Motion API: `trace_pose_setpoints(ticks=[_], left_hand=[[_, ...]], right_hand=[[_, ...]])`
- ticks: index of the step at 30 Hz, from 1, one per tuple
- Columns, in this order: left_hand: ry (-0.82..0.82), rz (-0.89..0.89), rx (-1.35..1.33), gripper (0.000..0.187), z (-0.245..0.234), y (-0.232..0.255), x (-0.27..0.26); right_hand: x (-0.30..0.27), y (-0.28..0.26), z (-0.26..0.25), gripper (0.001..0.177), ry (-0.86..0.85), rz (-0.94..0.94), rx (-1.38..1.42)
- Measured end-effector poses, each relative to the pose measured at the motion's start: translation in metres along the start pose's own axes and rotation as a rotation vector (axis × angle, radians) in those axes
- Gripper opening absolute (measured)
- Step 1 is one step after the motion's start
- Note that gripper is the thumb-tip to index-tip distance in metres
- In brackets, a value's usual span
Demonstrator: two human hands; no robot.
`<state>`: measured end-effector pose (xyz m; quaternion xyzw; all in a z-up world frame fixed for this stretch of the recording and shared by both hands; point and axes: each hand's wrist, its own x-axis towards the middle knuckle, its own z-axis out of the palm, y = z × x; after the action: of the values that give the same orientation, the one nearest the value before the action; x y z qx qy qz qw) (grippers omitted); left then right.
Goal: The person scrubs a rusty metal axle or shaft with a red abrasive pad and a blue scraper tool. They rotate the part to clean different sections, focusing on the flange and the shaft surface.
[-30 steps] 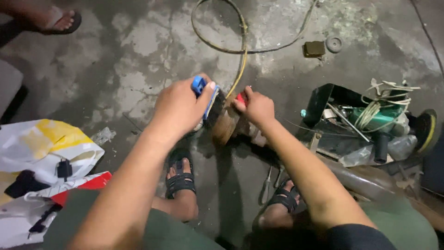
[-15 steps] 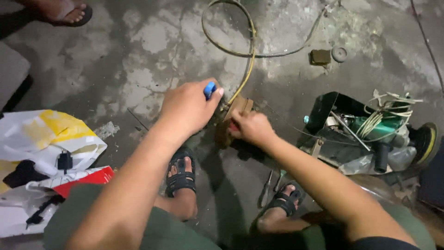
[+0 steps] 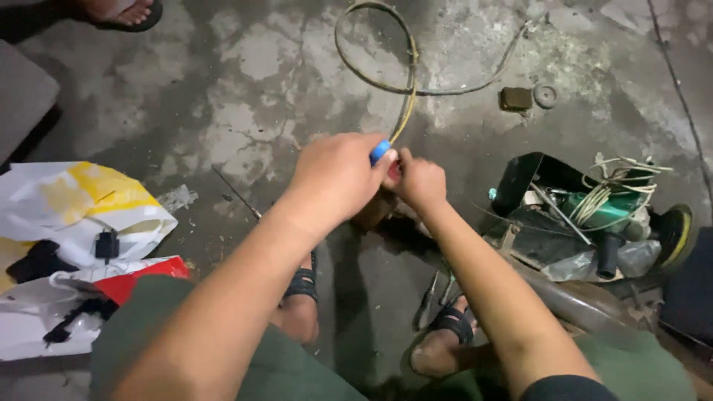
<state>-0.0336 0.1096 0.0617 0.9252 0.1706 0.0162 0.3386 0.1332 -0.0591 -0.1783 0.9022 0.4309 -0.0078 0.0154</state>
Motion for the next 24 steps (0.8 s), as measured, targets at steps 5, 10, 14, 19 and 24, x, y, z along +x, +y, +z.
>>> trace_pose_setpoints(ticks=[5, 10, 14, 19, 24], left_hand=[[0.012, 0.048, 0.015, 0.03, -0.005, 0.013, -0.009], [0.006, 0.073, -0.004, 0.029, 0.004, 0.008, -0.013], [-0.018, 0.047, -0.002, 0.024, 0.004, 0.007, -0.011], [-0.03, 0.067, 0.047, 0.02, 0.029, 0.001, -0.004], [-0.032, -0.019, 0.04, 0.027, 0.033, -0.012, 0.005]], right_hand=[[-0.017, 0.007, 0.024, 0.021, -0.063, -0.247, -0.115], [0.019, 0.029, 0.026, 0.04, -0.099, 0.051, -0.039], [-0.024, 0.003, 0.002, 0.024, 0.027, -0.191, 0.002], [0.014, 0.018, -0.007, 0.034, -0.176, 0.042, -0.022], [-0.043, -0.013, -0.043, 0.068, -0.191, -0.076, 0.124]])
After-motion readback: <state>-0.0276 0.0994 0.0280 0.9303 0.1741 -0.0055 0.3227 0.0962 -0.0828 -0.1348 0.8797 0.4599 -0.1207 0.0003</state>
